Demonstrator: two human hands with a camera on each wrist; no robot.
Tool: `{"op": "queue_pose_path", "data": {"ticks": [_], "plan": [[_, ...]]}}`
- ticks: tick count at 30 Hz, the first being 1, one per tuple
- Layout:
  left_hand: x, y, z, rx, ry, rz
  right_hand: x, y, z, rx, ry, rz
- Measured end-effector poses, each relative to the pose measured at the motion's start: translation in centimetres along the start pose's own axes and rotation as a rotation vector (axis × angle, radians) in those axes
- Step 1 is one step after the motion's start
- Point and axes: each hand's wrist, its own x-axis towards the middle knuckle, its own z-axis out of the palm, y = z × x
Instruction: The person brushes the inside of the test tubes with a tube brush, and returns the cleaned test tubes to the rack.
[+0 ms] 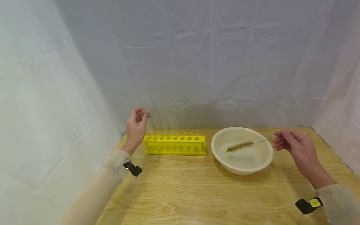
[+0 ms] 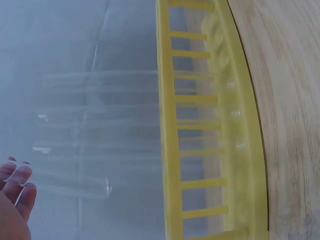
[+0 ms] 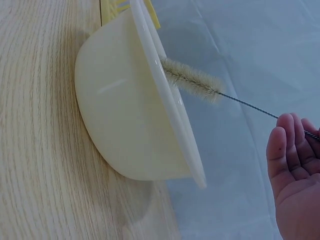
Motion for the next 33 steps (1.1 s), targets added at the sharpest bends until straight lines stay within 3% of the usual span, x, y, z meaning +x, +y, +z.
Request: {"op": "queue_pose_path", "data": {"ticks": [4,12,22,28,33], "plan": [[-0.7,0.9,0.6,0.026,-0.028,0.076,-0.1,0.2,-0.1,-0.016,0.011,0.0],[-2.6,3.0,3.0,-0.044,-0.193,0.172,0.0,0.1,-0.1,-0.002,0.026,-0.011],[-4.8,3.7,6.2,0.009,-0.365,0.201,-0.1,0.0,-0.1,0.02,0.035,-0.025],[-5.7,4.1,7.9,0.063,-0.526,0.161,-0.1,-0.1,-0.1,0.036,0.054,-0.026],[-6.2,4.3,9.5,0.156,-0.605,0.134,-0.1,-0.2,0.1,0.046,0.048,-0.041]]}}
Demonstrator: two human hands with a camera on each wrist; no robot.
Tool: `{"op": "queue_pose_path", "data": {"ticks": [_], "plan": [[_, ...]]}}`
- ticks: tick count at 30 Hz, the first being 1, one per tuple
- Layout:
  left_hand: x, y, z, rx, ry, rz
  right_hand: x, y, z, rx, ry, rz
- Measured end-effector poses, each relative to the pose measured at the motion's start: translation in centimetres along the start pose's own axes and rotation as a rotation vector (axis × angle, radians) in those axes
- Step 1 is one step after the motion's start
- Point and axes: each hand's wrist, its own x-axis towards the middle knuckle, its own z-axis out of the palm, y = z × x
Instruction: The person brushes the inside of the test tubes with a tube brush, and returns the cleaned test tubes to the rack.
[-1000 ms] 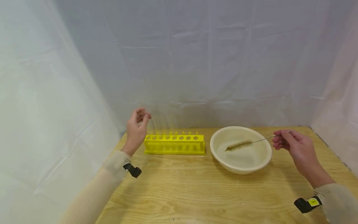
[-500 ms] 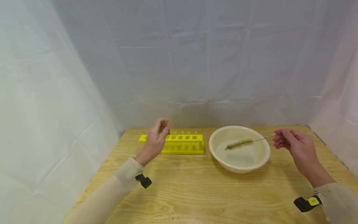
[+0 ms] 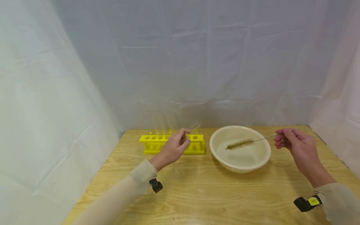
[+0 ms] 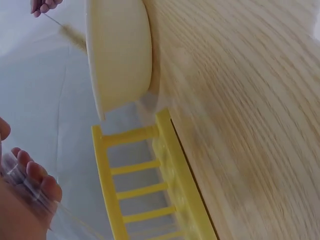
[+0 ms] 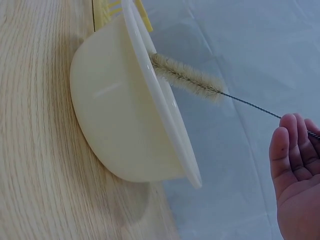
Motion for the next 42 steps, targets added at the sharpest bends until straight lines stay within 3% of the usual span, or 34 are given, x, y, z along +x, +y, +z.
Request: {"op": "queue_pose_path", "data": {"ticks": [10,24,34,42], "plan": [[0.9,0.8,2.9,0.144,-0.088,-0.023,-0.2,0.0,0.0,-0.017,0.006,-0.003],[1.8,1.3,4.6,0.233,-0.223,-0.053,-0.1,-0.3,0.2,0.059,0.049,-0.041],[2.2,1.4,5.4,0.215,-0.257,-0.053,0.3,-1.1,0.8,0.095,0.124,-0.051],[2.5,1.9,5.6,0.228,-0.253,-0.049,0.5,-1.7,1.0,0.16,0.127,-0.043]]}}
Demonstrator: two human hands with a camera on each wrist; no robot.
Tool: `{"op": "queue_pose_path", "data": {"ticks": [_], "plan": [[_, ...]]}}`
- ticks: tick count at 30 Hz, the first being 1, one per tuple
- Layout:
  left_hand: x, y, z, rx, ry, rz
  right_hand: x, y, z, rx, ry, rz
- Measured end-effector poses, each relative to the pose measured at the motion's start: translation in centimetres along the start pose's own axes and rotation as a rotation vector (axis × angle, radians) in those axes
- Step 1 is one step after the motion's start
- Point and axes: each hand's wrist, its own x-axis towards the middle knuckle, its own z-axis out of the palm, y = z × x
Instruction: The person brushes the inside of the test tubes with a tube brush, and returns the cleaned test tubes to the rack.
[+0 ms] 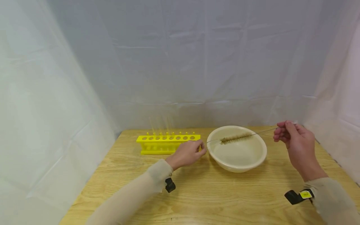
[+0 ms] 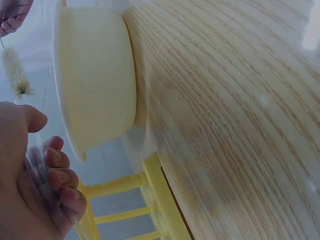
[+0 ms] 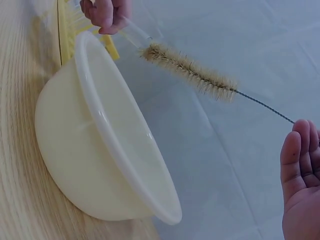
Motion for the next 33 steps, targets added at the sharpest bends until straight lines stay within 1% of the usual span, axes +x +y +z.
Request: {"op": "queue_pose_path", "data": {"ticks": [6,9,16,21,27,33], "plan": [[0.3,0.4,0.1,0.017,0.003,0.01,0.1,-0.2,-0.2,0.162,-0.015,0.045],[0.4,0.5,0.2,0.023,0.006,0.015,0.1,-0.2,-0.2,0.189,-0.019,0.061],[0.5,0.8,0.2,0.005,0.006,0.016,0.0,-0.1,-0.3,0.298,-0.048,0.1],[0.6,0.9,0.2,0.014,0.007,0.023,0.2,0.2,-0.4,0.337,-0.077,0.127],[0.6,1.1,-0.1,0.023,0.008,0.012,0.3,0.6,-0.5,0.356,-0.097,0.154],[0.8,1.3,-0.3,0.02,-0.004,0.043,0.2,1.2,-0.2,0.336,-0.113,0.175]]}}
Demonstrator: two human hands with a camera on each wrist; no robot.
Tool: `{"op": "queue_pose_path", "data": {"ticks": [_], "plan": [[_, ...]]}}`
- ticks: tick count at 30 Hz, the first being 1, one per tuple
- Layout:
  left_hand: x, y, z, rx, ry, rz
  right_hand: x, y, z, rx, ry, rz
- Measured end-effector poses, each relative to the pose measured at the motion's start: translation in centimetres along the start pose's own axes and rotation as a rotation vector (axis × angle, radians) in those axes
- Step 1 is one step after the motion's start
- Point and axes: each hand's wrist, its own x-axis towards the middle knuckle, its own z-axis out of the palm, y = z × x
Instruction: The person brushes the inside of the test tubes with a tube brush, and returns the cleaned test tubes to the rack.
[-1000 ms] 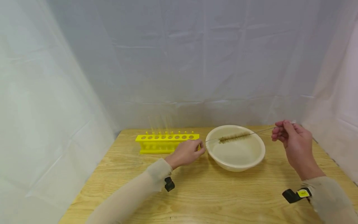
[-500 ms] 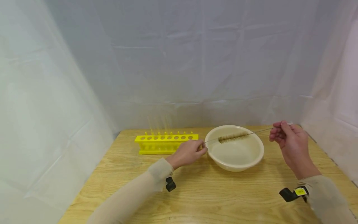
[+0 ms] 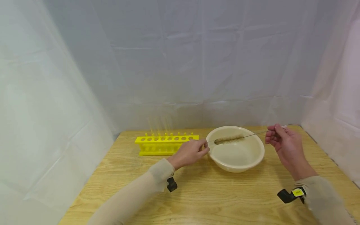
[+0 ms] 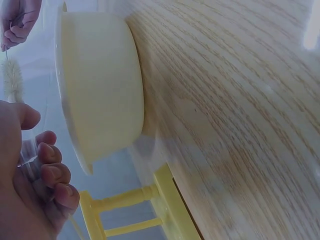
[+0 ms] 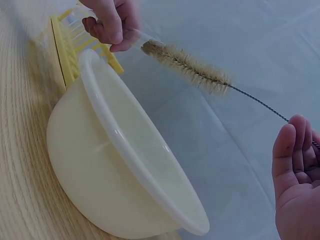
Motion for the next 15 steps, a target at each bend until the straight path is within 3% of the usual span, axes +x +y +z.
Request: {"op": "queue_pose_path", "data": {"ticks": [6,15], "plan": [[0.3,0.2,-0.1,0.039,-0.005,0.036,0.2,0.5,0.5,-0.048,0.017,0.006],[0.5,0.8,-0.2,0.059,-0.023,0.051,0.4,1.6,1.4,-0.021,-0.035,0.037]]}}
